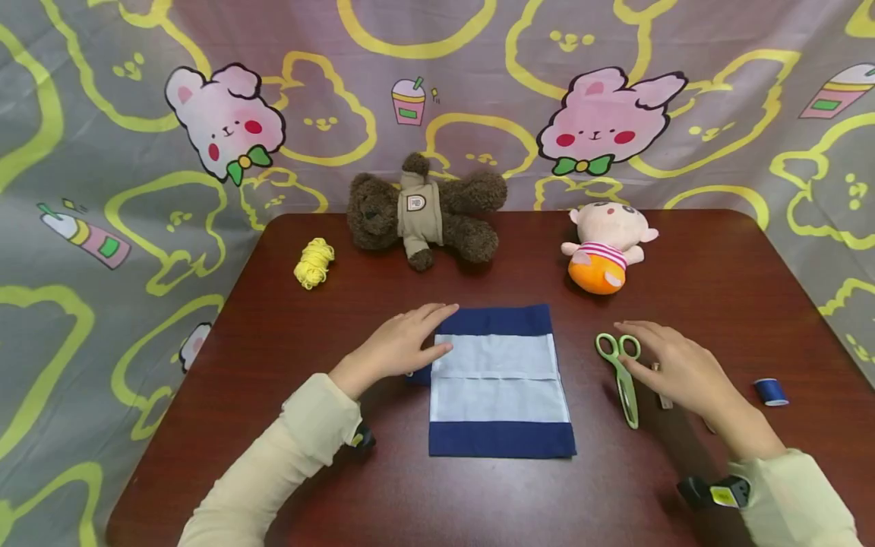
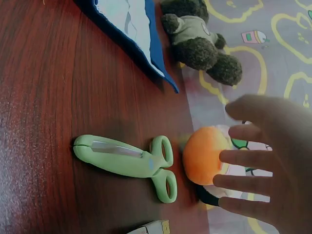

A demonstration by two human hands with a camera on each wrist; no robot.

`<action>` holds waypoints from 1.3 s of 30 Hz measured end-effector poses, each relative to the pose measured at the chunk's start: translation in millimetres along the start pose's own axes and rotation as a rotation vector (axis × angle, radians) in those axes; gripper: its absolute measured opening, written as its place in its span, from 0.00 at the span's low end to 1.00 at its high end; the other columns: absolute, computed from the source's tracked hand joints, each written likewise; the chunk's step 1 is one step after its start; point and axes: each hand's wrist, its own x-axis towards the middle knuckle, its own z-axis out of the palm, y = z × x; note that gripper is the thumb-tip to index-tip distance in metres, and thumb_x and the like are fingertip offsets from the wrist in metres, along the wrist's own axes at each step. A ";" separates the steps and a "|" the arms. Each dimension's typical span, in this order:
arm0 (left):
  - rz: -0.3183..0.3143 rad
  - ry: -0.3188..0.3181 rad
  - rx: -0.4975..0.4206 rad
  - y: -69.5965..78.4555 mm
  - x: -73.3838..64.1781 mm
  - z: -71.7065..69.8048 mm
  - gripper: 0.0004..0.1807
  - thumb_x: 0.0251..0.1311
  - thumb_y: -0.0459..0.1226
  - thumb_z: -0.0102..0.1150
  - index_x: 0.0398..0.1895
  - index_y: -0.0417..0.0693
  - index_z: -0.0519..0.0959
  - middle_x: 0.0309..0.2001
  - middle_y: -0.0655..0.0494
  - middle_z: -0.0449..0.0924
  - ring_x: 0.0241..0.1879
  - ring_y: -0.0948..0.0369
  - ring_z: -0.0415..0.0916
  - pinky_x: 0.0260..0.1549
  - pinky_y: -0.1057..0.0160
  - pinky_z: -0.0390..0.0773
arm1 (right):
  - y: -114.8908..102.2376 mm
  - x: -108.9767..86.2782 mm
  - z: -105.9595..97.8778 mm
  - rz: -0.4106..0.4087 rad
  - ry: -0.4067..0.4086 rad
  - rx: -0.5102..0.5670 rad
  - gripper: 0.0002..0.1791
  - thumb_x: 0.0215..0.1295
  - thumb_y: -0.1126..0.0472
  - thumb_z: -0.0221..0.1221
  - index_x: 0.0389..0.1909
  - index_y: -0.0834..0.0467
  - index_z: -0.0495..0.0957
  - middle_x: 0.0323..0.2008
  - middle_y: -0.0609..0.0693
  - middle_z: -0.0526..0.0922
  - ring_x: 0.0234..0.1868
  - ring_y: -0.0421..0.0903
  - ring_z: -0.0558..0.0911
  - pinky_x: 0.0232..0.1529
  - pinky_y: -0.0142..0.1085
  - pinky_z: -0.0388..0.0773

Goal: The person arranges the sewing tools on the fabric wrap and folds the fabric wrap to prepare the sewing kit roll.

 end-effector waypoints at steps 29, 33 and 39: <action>-0.263 -0.115 0.039 -19.0 53.3 22.3 0.29 0.59 0.42 0.54 0.61 0.37 0.63 0.56 0.40 0.65 0.53 0.50 0.68 0.49 0.55 0.70 | 20.2 21.3 18.3 0.207 -0.041 0.120 0.12 0.52 0.67 0.57 0.38 0.68 0.76 0.27 0.60 0.73 0.29 0.55 0.72 0.28 0.47 0.68; -0.252 -0.102 0.062 -16.1 53.7 21.3 0.31 0.56 0.44 0.56 0.62 0.41 0.63 0.56 0.43 0.63 0.53 0.51 0.65 0.48 0.56 0.70 | 20.1 20.9 22.4 0.228 -0.035 0.111 0.14 0.51 0.67 0.57 0.40 0.67 0.75 0.33 0.65 0.73 0.32 0.59 0.73 0.31 0.52 0.68; -0.208 -0.095 0.075 -13.4 50.1 19.3 0.30 0.54 0.45 0.58 0.59 0.45 0.66 0.56 0.47 0.65 0.55 0.51 0.61 0.53 0.53 0.63 | 18.1 22.7 26.9 0.245 -0.007 0.094 0.13 0.51 0.68 0.57 0.39 0.68 0.75 0.35 0.67 0.72 0.33 0.63 0.73 0.32 0.54 0.69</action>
